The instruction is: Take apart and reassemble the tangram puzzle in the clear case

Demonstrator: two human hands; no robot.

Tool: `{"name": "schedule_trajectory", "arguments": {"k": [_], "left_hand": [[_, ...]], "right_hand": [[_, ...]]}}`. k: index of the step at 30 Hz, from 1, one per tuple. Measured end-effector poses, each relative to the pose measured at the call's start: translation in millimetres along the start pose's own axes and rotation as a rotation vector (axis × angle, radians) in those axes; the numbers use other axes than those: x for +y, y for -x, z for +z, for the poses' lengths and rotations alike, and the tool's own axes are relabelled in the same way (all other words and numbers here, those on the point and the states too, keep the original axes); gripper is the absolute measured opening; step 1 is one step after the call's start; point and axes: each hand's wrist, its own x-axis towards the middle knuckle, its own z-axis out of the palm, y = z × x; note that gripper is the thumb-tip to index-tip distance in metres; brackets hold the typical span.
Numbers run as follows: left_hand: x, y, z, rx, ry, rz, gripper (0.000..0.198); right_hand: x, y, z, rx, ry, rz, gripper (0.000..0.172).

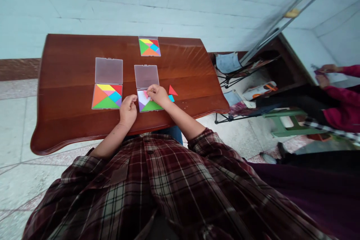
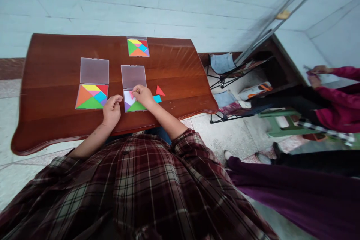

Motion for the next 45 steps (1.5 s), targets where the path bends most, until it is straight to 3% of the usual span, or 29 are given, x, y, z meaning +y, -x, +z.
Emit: {"name": "schedule_trajectory", "arguments": {"k": [7, 11, 15, 19, 22, 24, 29, 34, 38, 45], "left_hand": [[-2.8, -0.4, 0.8, 0.0, -0.005, -0.002, 0.032], [-4.2, 0.5, 1.3, 0.012, 0.007, -0.013, 0.031], [-2.8, 1.4, 1.0, 0.01, 0.005, -0.014, 0.032], [-1.5, 1.4, 1.0, -0.001, 0.005, -0.018, 0.031], [-1.7, 1.0, 1.2, 0.001, 0.006, -0.019, 0.031], [-2.0, 0.9, 1.2, 0.003, 0.003, -0.017, 0.031], [-3.0, 1.3, 0.7, 0.013, -0.018, 0.015, 0.028], [-3.5, 0.9, 0.2, 0.012, -0.036, 0.009, 0.028], [-2.4, 0.8, -0.3, 0.003, -0.044, 0.001, 0.027], [-1.3, 0.3, 0.2, 0.008, -0.022, -0.001, 0.028]], "right_hand": [[6.7, 4.7, 9.2, -0.019, 0.081, -0.056, 0.009], [6.6, 1.6, -3.2, 0.028, 0.014, -0.027, 0.008], [12.0, 1.9, -43.8, 0.191, 0.064, -0.045, 0.005], [30.9, 2.0, -98.7, 0.438, 0.384, 0.011, 0.005], [45.0, -1.1, -125.2, 0.403, 0.457, 0.123, 0.01], [48.8, -2.9, -131.3, 0.35, 0.517, 0.161, 0.012], [33.2, 1.0, -114.6, 0.371, 0.829, 0.092, 0.018], [5.7, 1.9, -88.5, 0.13, 1.055, 0.195, 0.034], [-4.3, -6.1, -79.1, 0.043, 1.153, 0.269, 0.033], [-9.4, -9.1, -74.2, -0.081, 1.29, 0.185, 0.026]]}}
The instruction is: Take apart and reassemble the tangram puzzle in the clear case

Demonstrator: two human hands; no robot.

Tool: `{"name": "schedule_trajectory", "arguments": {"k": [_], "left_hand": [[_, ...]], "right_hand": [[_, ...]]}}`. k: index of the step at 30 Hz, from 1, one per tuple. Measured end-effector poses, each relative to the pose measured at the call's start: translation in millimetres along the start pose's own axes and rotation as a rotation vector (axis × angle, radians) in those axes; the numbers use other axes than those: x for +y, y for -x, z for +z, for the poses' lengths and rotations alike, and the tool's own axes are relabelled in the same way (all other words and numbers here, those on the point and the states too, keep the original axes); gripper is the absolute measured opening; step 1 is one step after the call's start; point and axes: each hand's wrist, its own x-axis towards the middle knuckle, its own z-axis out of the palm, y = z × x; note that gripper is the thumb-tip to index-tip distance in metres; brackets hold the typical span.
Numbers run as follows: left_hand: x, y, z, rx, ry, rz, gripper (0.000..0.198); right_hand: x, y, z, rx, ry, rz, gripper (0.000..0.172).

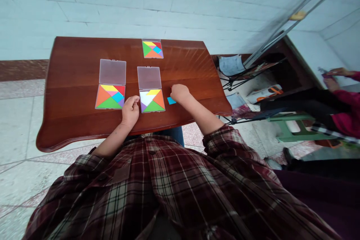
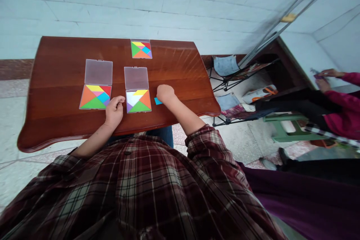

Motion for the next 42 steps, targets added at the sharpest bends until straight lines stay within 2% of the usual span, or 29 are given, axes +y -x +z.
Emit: {"name": "schedule_trajectory", "arguments": {"k": [4, 7, 10, 12, 14, 17, 19, 22, 26, 35, 40, 42], "left_hand": [[-1.0, 0.4, 0.1, -0.009, 0.004, -0.002, 0.032], [-1.2, 1.0, 0.0, -0.01, 0.004, -0.002, 0.034], [-0.6, 1.5, -0.1, -0.011, 0.003, -0.002, 0.034], [-0.4, 1.5, 0.0, -0.014, 0.004, 0.002, 0.034], [-0.5, 1.4, 0.3, -0.016, 0.004, 0.003, 0.034], [-0.9, 1.2, 1.0, -0.016, 0.013, -0.005, 0.034], [-1.0, 1.3, 1.2, -0.02, 0.021, -0.008, 0.034], [-0.3, 1.5, 1.3, -0.02, 0.022, -0.009, 0.034], [1.3, 1.6, 1.1, -0.02, 0.01, -0.007, 0.033], [3.1, 2.1, 2.4, -0.018, 0.032, -0.026, 0.032], [2.3, 2.7, 2.3, -0.013, 0.021, -0.018, 0.032], [2.1, 2.8, 2.1, -0.009, 0.026, -0.009, 0.032]], "right_hand": [[8.8, 1.1, -4.9, 0.075, 0.041, -0.008, 0.034], [18.7, 0.7, -8.2, 0.113, 0.009, -0.006, 0.033], [25.7, 0.9, -11.2, 0.15, -0.112, 0.005, 0.026], [24.2, 1.6, -11.8, 0.225, -0.298, -0.016, 0.021], [15.0, 2.6, -9.4, 0.255, -0.577, -0.077, 0.016], [-12.6, 4.6, 0.3, 0.099, -0.998, -0.144, 0.008], [-34.3, 6.1, 9.0, 0.011, -1.139, -0.136, 0.008], [-60.2, 7.6, 21.0, 0.015, -1.235, -0.109, 0.011], [-74.2, 8.2, 30.0, 0.078, -1.212, -0.121, 0.011], [-76.7, 8.8, 32.4, 0.133, -1.048, -0.157, 0.007], [-73.6, 12.2, 22.4, 0.165, -0.932, -0.205, 0.003], [-70.8, 13.2, 12.4, 0.2, -0.845, -0.247, 0.007]]}}
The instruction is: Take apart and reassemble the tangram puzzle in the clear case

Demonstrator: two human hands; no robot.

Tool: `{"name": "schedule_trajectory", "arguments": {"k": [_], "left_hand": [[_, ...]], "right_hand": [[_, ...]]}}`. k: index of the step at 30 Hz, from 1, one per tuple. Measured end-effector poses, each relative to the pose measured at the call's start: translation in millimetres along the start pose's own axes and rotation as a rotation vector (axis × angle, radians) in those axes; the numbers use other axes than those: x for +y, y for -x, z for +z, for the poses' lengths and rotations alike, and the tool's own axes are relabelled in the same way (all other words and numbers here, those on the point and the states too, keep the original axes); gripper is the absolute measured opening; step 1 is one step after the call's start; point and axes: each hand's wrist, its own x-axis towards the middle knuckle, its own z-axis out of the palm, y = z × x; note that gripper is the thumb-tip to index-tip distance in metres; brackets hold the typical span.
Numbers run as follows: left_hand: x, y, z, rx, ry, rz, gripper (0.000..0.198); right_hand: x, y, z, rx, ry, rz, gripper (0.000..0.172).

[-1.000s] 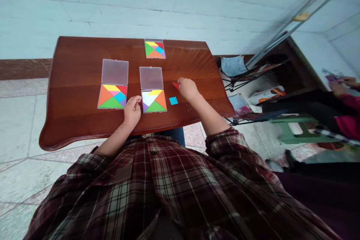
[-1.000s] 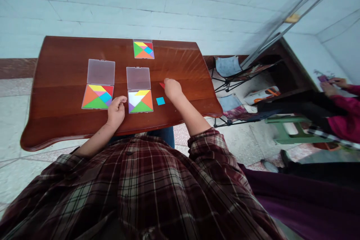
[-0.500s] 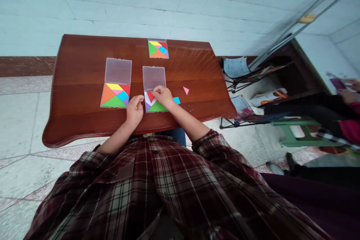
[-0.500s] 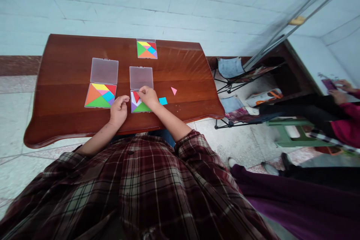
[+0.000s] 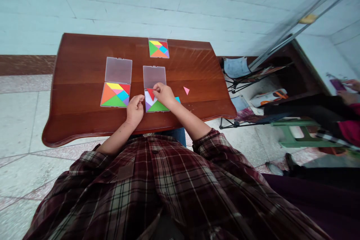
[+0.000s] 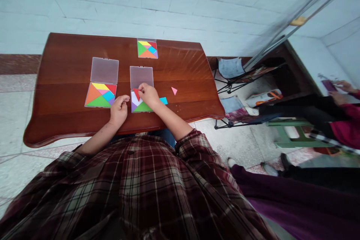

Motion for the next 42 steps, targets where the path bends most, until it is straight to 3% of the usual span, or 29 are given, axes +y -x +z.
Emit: {"name": "schedule_trajectory", "arguments": {"k": [7, 15, 21, 33, 42], "left_hand": [[0.8, -0.4, -0.8, -0.002, -0.001, -0.018, 0.032], [-0.2, 0.8, 0.0, 0.004, 0.003, -0.01, 0.033], [1.1, 0.5, -0.4, 0.002, -0.008, -0.017, 0.033], [0.2, 1.1, -0.8, 0.0, -0.007, -0.014, 0.032], [0.1, 0.0, -1.3, -0.013, -0.014, -0.018, 0.031]], "right_hand": [[-14.5, -7.5, -27.4, -0.023, 0.265, -0.158, 0.012], [1.1, 6.1, -11.6, 0.011, 0.429, -0.343, 0.02], [18.4, 4.5, -6.6, -0.044, 0.345, -0.526, 0.023], [37.7, -2.7, 3.0, -0.06, 0.078, -0.493, 0.015], [36.5, -16.2, 0.1, -0.202, 0.207, -0.575, 0.018]]}}
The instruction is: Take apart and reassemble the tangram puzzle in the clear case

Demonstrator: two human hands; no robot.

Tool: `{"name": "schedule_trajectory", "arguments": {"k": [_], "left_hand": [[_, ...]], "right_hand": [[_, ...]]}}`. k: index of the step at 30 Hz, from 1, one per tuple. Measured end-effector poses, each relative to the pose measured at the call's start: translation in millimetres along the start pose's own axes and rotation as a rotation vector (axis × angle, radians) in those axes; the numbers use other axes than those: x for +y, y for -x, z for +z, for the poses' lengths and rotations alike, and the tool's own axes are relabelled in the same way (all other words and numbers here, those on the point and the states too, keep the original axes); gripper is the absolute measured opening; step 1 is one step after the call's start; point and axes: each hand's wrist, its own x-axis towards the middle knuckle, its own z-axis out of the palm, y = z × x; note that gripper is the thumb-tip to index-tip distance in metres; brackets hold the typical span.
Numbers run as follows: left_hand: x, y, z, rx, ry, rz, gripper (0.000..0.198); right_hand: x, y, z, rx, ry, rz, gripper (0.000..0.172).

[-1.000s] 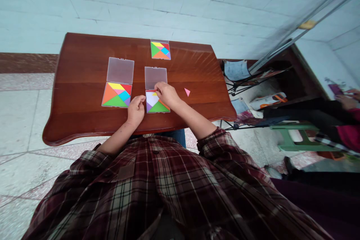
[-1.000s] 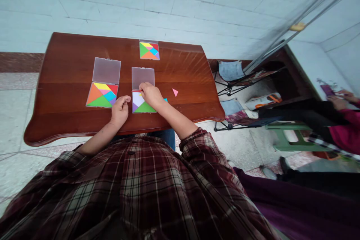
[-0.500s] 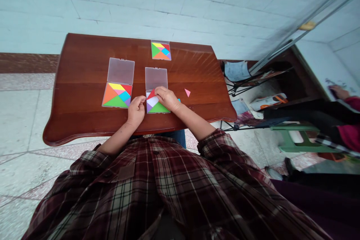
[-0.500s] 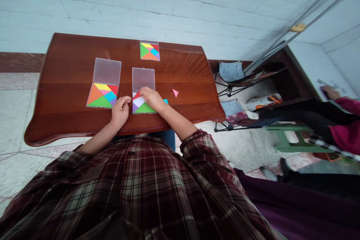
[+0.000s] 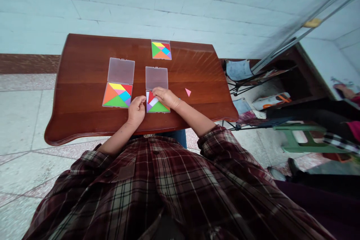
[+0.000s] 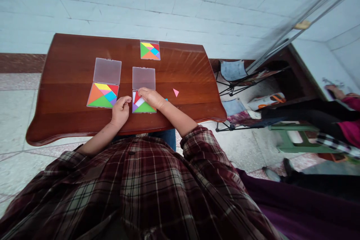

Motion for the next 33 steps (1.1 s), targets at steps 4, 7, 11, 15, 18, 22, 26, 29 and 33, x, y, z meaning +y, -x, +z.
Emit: {"name": "schedule_trajectory", "arguments": {"k": [4, 7, 11, 15, 18, 22, 26, 29, 33], "left_hand": [[0.3, 0.3, -0.4, -0.008, -0.025, 0.027, 0.03], [-0.3, 0.5, -0.3, -0.022, -0.042, 0.042, 0.031], [-0.6, 0.7, -0.2, -0.027, -0.048, 0.037, 0.033], [0.1, 1.1, -0.4, -0.011, -0.042, 0.046, 0.034], [0.8, 1.5, -0.6, -0.013, -0.045, 0.05, 0.033], [1.5, 1.6, -1.3, -0.011, -0.051, 0.042, 0.035], [2.2, 1.5, -1.9, -0.012, -0.057, 0.037, 0.034], [2.2, 1.6, -1.9, -0.01, -0.062, 0.039, 0.034], [1.5, 1.9, -1.8, 0.002, -0.057, 0.056, 0.035]], "right_hand": [[5.2, -4.9, -3.7, -0.032, 0.164, -0.062, 0.022], [7.1, -4.1, -5.0, -0.02, 0.265, -0.089, 0.027], [2.4, -0.8, -6.5, 0.019, 0.325, -0.106, 0.035], [2.3, -3.0, -6.5, 0.029, 0.344, -0.199, 0.038], [10.3, -8.6, -4.2, 0.062, 0.331, -0.294, 0.037], [20.5, -14.7, -0.4, 0.095, 0.34, -0.376, 0.037], [23.1, -14.8, 1.6, 0.101, 0.404, -0.379, 0.038], [22.7, -12.4, 1.9, 0.087, 0.43, -0.36, 0.039], [22.3, -8.5, 0.6, 0.047, 0.445, -0.351, 0.038]]}}
